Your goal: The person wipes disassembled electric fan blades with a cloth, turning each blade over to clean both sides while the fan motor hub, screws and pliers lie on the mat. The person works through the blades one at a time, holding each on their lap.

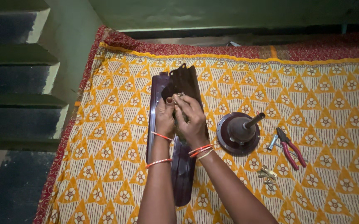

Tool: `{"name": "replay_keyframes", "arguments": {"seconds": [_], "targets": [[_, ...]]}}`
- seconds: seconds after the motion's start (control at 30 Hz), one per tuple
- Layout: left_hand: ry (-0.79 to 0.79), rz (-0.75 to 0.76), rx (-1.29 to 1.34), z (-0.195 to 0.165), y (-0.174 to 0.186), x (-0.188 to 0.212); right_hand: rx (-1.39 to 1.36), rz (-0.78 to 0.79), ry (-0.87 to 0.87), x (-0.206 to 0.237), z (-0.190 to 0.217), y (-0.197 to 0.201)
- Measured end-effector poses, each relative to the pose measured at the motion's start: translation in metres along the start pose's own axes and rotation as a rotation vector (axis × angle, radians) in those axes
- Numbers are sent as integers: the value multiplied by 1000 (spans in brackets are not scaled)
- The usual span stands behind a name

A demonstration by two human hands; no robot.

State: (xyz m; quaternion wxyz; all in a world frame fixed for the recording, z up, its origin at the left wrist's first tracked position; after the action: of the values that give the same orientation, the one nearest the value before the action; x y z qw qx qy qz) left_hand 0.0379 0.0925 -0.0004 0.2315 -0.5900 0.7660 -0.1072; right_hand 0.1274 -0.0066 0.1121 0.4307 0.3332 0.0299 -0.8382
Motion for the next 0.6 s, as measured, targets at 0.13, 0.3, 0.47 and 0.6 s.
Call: {"name": "replay_keyframes", "arguments": {"seconds": [0.13,0.3,0.47,0.6], "targets": [[19,-18,58,-10,-6,4,80,3,61,12,-2,2],[-30,-5,-32,-28,-8,6,128,72,15,32,-21,2],[-50,-34,-33,-36,-4,7,167,97,52,47,-42,2],[-47,-75,-114,-34,3,9,190,126,29,62,-64,2]]}}
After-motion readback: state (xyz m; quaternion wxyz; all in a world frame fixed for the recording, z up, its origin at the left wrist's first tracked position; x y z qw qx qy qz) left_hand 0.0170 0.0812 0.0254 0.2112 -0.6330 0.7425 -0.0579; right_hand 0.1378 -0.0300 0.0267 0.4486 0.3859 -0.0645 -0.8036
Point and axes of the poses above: each hand's wrist, its own x-axis away from the middle knuckle, its own y-axis out of the back of the hand, z = x × y, the point moved 6 cm from there along -x, towards the middle knuckle, and after that the axes turned 6 degrees about -y, right-handed, at the moved point
